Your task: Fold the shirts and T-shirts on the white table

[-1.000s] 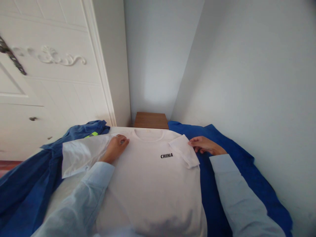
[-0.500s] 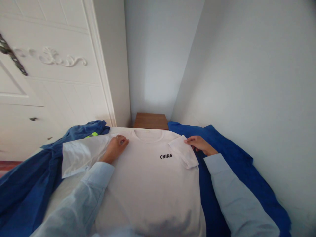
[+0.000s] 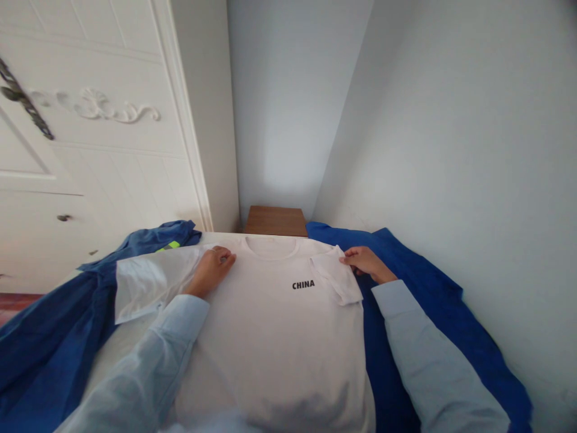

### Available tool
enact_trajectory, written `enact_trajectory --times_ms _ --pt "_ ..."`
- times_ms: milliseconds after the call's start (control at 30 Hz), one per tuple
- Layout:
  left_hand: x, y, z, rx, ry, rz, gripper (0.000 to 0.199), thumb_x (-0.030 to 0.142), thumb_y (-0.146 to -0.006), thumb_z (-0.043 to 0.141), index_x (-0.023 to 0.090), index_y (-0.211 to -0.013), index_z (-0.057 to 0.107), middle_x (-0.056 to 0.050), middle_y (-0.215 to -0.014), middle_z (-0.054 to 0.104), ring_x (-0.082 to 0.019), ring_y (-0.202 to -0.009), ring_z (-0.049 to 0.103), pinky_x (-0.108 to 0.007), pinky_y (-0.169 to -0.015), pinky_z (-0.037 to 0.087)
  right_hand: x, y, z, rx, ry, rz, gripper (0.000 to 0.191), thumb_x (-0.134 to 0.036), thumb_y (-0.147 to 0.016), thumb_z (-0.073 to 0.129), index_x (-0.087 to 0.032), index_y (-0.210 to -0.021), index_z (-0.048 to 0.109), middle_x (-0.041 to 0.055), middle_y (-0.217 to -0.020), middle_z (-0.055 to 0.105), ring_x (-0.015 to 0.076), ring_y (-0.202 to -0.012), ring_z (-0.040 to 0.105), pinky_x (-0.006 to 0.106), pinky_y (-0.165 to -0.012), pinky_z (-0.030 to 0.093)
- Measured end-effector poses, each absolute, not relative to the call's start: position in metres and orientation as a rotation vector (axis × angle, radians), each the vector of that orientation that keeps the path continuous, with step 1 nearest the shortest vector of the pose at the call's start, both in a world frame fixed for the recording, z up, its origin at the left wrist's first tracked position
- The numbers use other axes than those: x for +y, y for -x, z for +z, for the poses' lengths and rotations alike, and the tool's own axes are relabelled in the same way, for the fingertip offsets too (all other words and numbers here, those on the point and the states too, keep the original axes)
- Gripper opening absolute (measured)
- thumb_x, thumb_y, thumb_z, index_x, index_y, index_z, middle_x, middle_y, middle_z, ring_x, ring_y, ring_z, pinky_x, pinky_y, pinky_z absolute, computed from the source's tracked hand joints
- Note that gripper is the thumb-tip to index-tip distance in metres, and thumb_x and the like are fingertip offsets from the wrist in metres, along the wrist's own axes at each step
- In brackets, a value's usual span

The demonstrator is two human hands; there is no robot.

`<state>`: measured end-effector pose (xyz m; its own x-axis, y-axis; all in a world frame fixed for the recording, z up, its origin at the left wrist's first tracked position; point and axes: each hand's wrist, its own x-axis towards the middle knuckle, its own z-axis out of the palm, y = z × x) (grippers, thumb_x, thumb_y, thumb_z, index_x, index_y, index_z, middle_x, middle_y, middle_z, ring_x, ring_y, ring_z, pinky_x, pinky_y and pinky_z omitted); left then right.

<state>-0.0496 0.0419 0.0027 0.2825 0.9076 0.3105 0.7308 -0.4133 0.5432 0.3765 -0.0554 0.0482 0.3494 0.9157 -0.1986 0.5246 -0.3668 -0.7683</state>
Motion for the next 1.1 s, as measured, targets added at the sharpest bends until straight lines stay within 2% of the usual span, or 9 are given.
enact_trajectory --times_ms 100,333,500,733,967,1100 --pt "0.042 0.05 0.003 1.491 -2.27 0.848 0.039 0.049 -0.083 0.04 0.019 -0.068 0.06 -0.011 -0.086 0.067 -0.024 -0.085 0.062 -0.036 -0.082 0.045 -0.056 -0.375 0.048 -1.248 2.023 0.822 0.011 -0.026 -0.08 0.072 -0.015 -0.082 0.069 0.0059 -0.073 0.069 0.0125 -0.059 0.059 0.02 -0.047 0.041" --pt "0.043 0.05 0.003 1.473 -2.27 0.84 0.038 0.05 -0.083 0.04 0.021 -0.066 0.057 -0.01 -0.085 0.068 -0.024 -0.088 0.061 -0.036 -0.085 0.046 -0.043 -0.377 0.032 -1.301 2.03 0.641 0.028 -0.041 -0.088 0.063 -0.015 -0.089 0.073 0.0057 -0.073 0.069 0.0162 -0.063 0.062 0.023 -0.05 0.045" --pt "0.042 0.049 0.005 1.479 -2.27 0.844 0.038 0.049 -0.084 0.039 0.02 -0.068 0.059 -0.012 -0.087 0.068 -0.025 -0.088 0.061 -0.037 -0.086 0.046 -0.033 -0.378 0.022 -1.403 2.065 0.364 0.023 -0.037 -0.083 0.065 -0.017 -0.078 0.074 0.0087 -0.083 0.075 0.0213 -0.081 0.069 0.026 -0.067 0.048" --pt "0.04 0.049 0.007 1.499 -2.259 0.821 0.036 0.049 -0.083 0.041 0.021 -0.067 0.058 -0.011 -0.088 0.07 -0.024 -0.09 0.061 -0.036 -0.087 0.046 -0.033 -0.38 0.015 -1.314 2.071 0.354 0.031 -0.042 -0.084 0.06 -0.015 -0.084 0.074 0.009 -0.077 0.074 0.0197 -0.068 0.067 0.025 -0.056 0.044" --pt "0.039 0.048 0.007 1.468 -2.268 0.844 0.037 0.049 -0.083 0.04 0.021 -0.067 0.057 -0.012 -0.086 0.069 -0.025 -0.089 0.061 -0.037 -0.086 0.046 -0.033 -0.381 0.016 -1.358 2.049 0.344 0.029 -0.041 -0.086 0.06 -0.016 -0.083 0.073 0.0104 -0.086 0.075 0.0217 -0.079 0.069 0.027 -0.065 0.046" --pt "0.04 0.049 0.006 1.477 -2.261 0.84 0.036 0.048 -0.083 0.041 0.02 -0.068 0.059 -0.011 -0.087 0.069 -0.024 -0.089 0.062 -0.036 -0.087 0.047 -0.033 -0.379 0.018 -1.357 1.995 0.305 0.028 -0.041 -0.088 0.058 -0.017 -0.085 0.072 0.0109 -0.091 0.075 0.0222 -0.086 0.069 0.028 -0.075 0.049"
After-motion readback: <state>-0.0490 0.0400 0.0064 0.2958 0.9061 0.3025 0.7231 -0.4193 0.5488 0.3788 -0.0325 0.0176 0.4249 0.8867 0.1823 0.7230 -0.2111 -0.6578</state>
